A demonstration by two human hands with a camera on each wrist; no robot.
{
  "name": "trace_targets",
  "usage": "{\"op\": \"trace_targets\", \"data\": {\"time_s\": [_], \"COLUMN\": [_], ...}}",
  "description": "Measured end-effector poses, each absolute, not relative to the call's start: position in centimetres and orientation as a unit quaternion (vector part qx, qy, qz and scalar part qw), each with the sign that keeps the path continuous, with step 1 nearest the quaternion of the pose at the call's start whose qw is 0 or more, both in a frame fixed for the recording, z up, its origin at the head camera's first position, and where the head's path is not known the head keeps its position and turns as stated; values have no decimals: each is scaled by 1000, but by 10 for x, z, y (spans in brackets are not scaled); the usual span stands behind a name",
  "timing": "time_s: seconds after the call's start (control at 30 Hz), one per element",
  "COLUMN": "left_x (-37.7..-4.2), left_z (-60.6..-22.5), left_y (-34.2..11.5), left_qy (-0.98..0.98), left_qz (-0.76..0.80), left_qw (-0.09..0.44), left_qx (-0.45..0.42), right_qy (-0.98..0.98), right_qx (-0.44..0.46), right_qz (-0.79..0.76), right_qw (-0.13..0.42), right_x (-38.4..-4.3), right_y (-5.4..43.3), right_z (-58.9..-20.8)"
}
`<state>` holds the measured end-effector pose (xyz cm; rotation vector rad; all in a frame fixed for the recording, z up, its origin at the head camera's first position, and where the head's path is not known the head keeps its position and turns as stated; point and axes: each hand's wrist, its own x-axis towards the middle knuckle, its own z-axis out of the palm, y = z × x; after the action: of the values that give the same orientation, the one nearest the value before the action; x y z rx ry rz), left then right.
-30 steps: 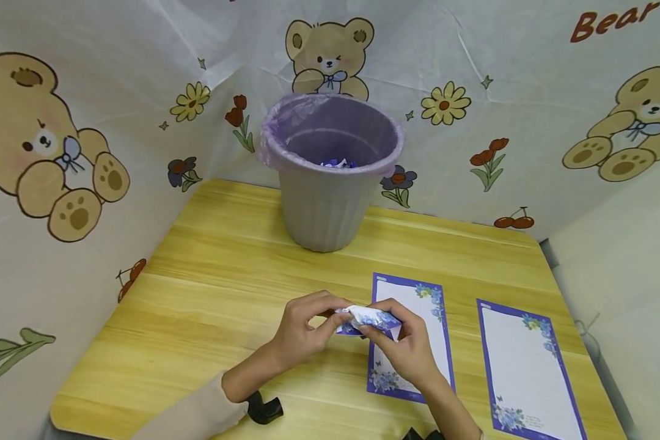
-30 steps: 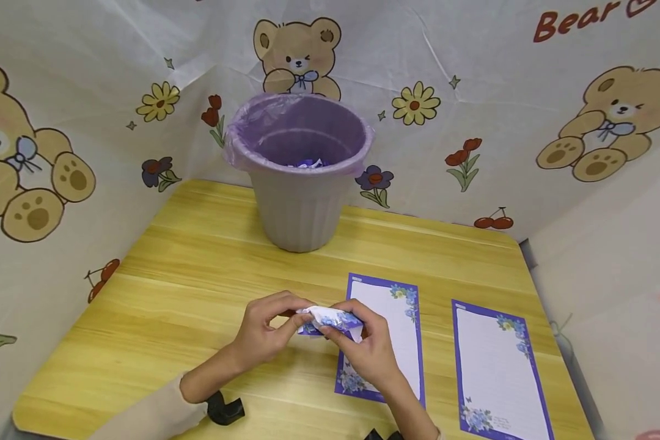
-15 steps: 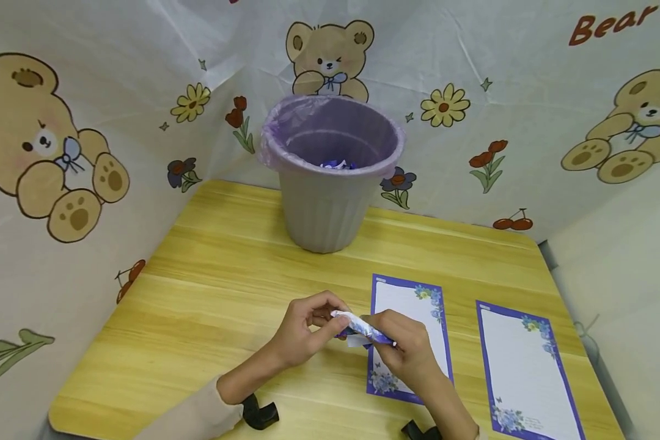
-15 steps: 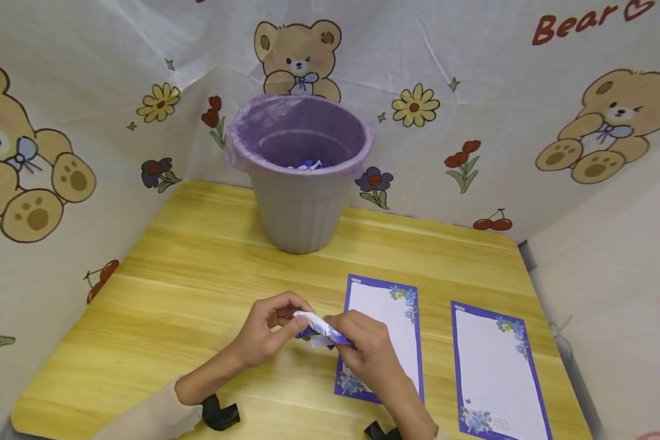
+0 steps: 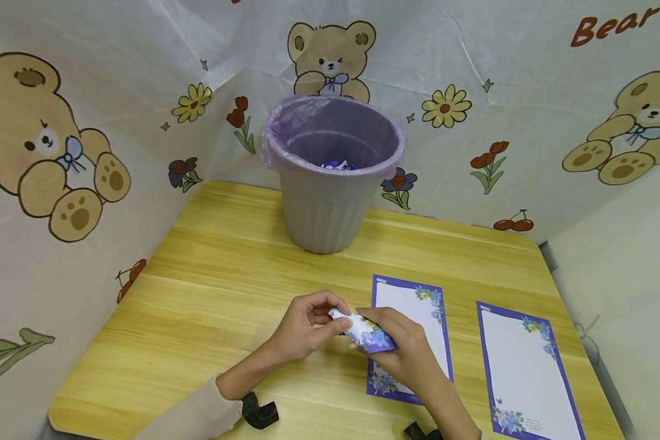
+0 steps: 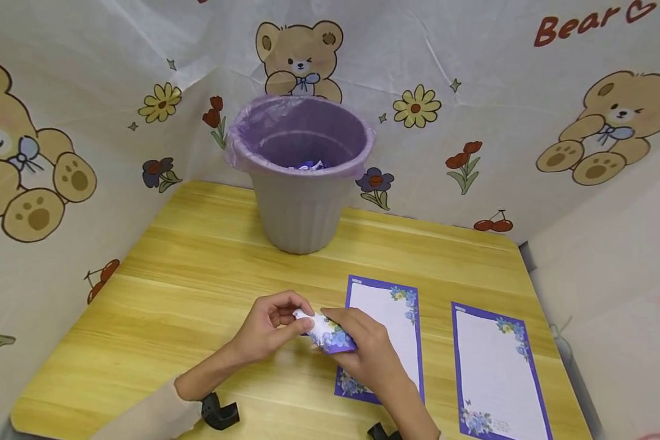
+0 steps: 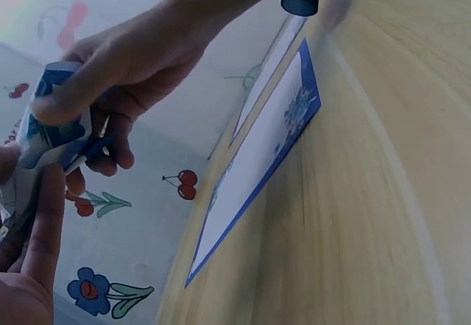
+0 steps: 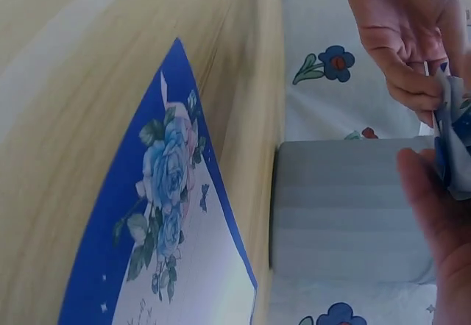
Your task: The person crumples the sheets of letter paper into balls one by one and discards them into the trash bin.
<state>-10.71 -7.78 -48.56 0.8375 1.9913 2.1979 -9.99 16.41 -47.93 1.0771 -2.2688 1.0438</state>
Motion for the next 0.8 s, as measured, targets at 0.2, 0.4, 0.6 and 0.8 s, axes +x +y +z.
{"op": "trace_targets", "data": {"time_s": [0.2,0.4,0.6,0.8], "left_x": [-109,-109,-106,-105], "left_z": [-491,-490,-491,-490], "left_y": [-79,-77,-74,-73], "left_qy": [675,678,676,683], "left_qz": [679,662,663,654], "left_qw": [-36,-64,-87,-113], "left_qx": [287,312,309,306], "right_qy": [-837,-823,-774,-750], "right_qx": [323,312,337,359], "right_qz": [415,451,512,519], "right_qw": [152,151,161,200], "right_x": [-97,-96,-96,-98], "right_y": [168,170,164,159], "right_z": [-481,-480,-483,-482]}}
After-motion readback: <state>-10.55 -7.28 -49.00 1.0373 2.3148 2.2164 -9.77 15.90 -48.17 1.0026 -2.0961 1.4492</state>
